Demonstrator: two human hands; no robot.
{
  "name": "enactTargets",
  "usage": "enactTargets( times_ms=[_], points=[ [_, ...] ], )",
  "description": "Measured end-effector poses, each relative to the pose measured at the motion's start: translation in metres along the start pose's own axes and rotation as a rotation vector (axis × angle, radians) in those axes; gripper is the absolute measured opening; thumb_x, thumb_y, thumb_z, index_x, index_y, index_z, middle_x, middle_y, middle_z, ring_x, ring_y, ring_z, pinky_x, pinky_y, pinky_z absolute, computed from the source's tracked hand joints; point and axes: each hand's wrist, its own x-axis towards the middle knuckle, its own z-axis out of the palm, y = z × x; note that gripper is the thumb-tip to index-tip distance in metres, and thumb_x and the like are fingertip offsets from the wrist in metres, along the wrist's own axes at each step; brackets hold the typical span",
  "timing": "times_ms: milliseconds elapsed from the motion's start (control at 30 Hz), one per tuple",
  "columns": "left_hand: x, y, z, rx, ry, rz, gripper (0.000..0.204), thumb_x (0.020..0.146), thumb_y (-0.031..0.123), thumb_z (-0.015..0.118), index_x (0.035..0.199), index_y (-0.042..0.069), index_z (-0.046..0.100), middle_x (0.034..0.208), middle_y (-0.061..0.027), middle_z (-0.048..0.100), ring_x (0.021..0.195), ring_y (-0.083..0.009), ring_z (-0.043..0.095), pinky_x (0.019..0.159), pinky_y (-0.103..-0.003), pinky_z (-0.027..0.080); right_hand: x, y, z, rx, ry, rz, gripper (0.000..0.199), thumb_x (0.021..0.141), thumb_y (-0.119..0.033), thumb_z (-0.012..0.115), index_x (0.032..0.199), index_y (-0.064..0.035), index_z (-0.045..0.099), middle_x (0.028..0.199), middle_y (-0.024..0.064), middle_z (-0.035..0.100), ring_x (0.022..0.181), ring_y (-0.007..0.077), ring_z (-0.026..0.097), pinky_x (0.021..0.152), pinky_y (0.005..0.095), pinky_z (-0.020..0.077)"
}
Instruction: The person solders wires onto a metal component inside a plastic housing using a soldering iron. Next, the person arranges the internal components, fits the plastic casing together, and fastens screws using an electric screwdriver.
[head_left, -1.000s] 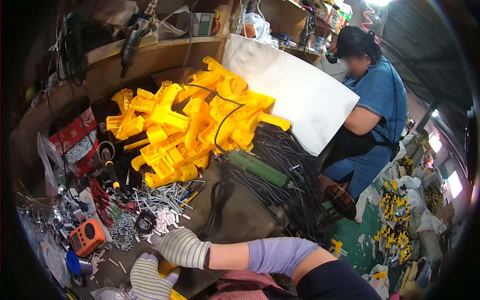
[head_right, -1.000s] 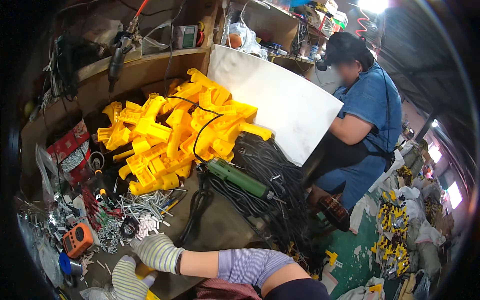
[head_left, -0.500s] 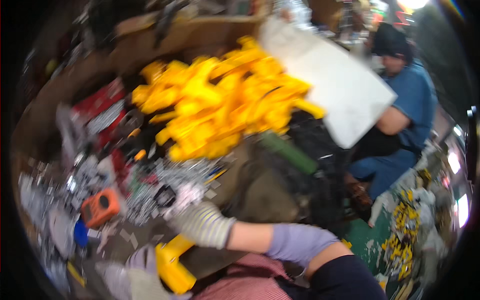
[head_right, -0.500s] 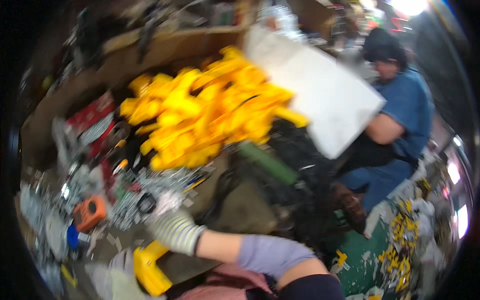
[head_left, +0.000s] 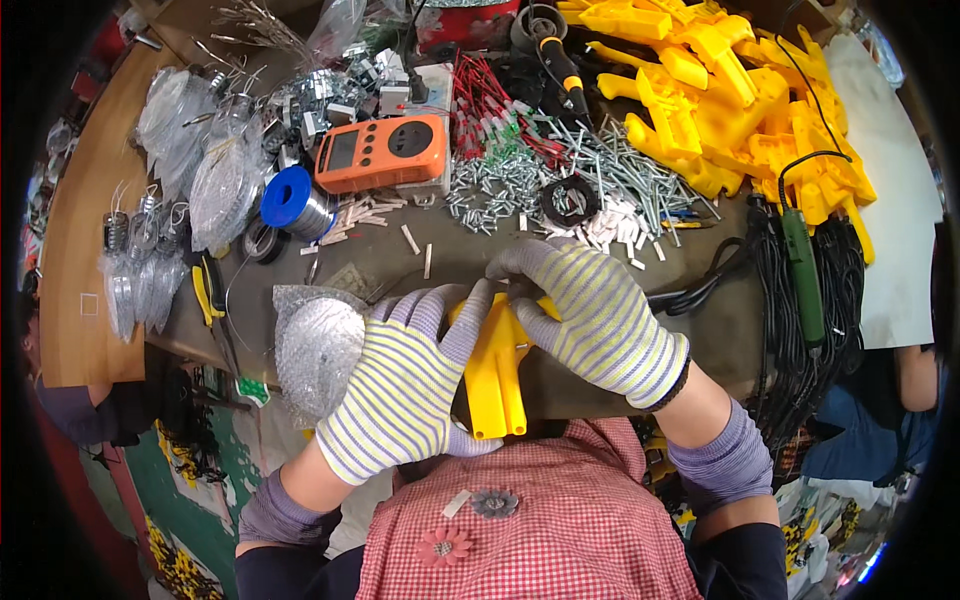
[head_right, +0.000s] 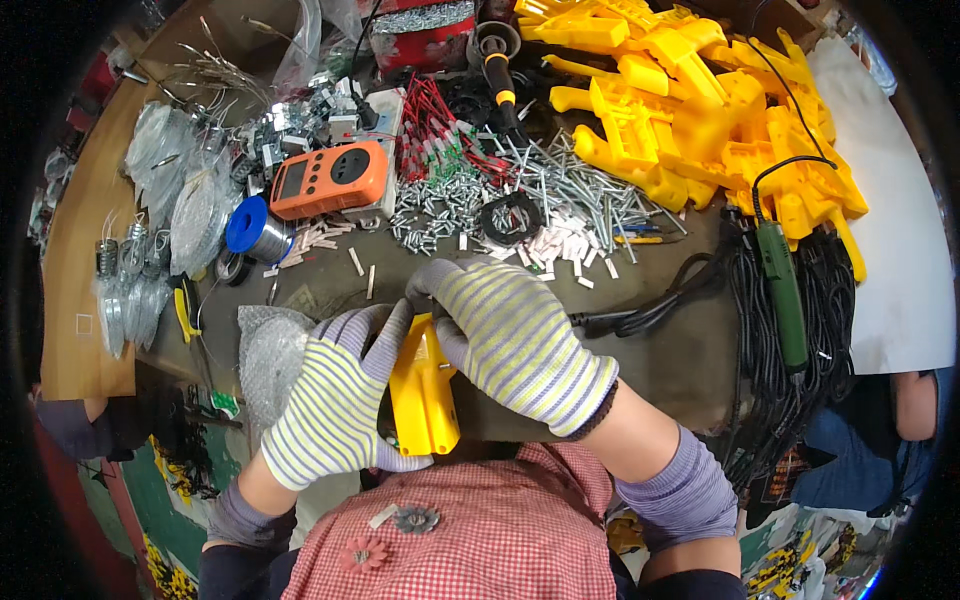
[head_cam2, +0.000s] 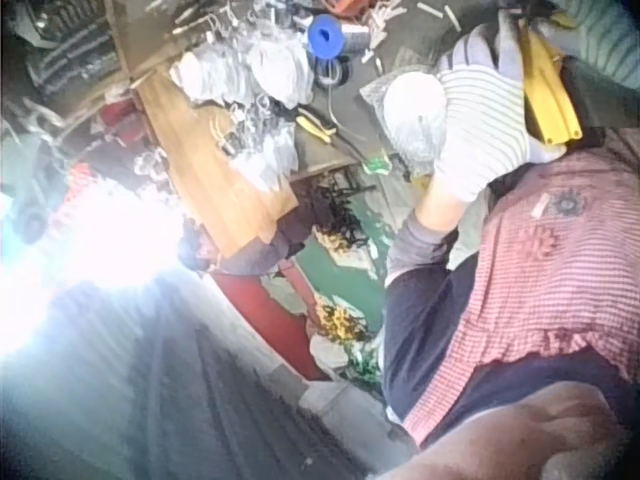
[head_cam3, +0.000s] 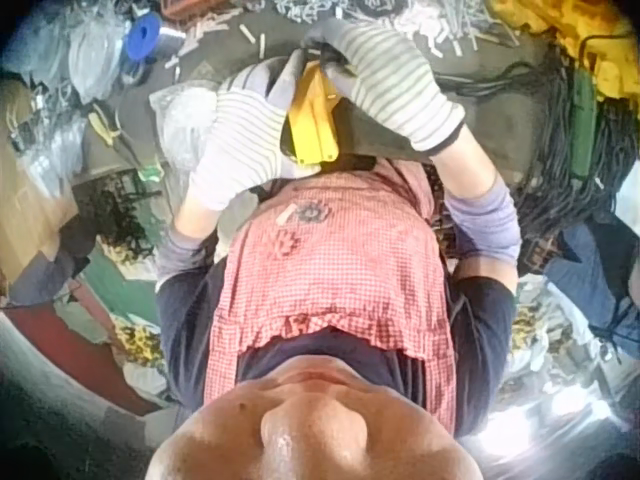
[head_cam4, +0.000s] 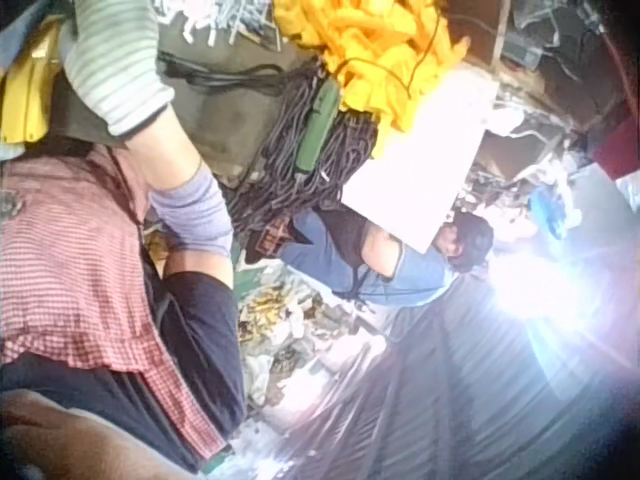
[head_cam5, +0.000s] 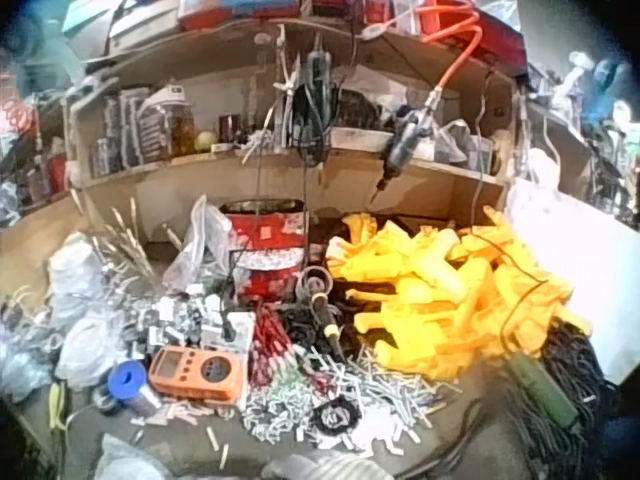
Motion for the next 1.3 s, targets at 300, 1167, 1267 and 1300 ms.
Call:
enactTargets(
  times_ms=[300, 1167, 1267, 1300],
  points=[
    [0.000, 0.004, -0.003, 0.028, -0.034, -0.042, 0.131, 0.049, 0.068, 0.082, 0.150, -0.002, 0.035, 0.129, -0.0279, 0.048, 0.121, -0.0450, 0.048, 0.105, -0.056, 0.035, -0.020, -0.011, -0.013, -0.094, -0.103, -0.136, 0.036, 0.072, -0.009, 0.068, 0.109, -0.0077, 0.064, 0.089, 0.0093, 0.065, 0.090, 0.0314, 0.063, 0.077, 0.0420, 0.0524],
    [0.015, 0.011, -0.007, 0.024, -0.159, -0.152, 0.141, 0.035, 0.054, 0.092, 0.147, -0.007, 0.031, 0.141, -0.0333, 0.039, 0.129, -0.0491, 0.041, 0.110, -0.054, 0.033, -0.007, 0.055, -0.018, -0.419, -0.368, 0.077, 0.025, 0.082, -0.022, 0.067, 0.102, -0.0071, 0.069, 0.099, 0.0125, 0.069, 0.093, 0.0316, 0.070, 0.076, 0.0435, 0.0566],
    [0.017, 0.044, -0.029, 0.228, -0.104, -0.082, 0.121, 0.050, 0.051, 0.090, 0.147, -0.003, 0.040, 0.140, -0.0283, 0.050, 0.130, -0.0411, 0.049, 0.110, -0.045, 0.041, 0.002, 0.070, 0.005, -0.262, -0.189, 0.040, 0.022, 0.074, -0.019, 0.073, 0.092, -0.0060, 0.071, 0.079, 0.0144, 0.071, 0.075, 0.0335, 0.071, 0.065, 0.0429, 0.0571],
    [0.011, 0.047, -0.038, 0.208, -0.087, 0.004, 0.121, 0.050, 0.051, 0.090, 0.147, -0.003, 0.040, 0.140, -0.0283, 0.050, 0.130, -0.0411, 0.049, 0.110, -0.045, 0.041, 0.012, 0.054, 0.004, -0.335, -0.234, -0.010, 0.019, 0.073, -0.022, 0.073, 0.084, -0.0068, 0.073, 0.079, 0.0134, 0.072, 0.077, 0.0328, 0.071, 0.064, 0.0436, 0.0571]
  ],
)
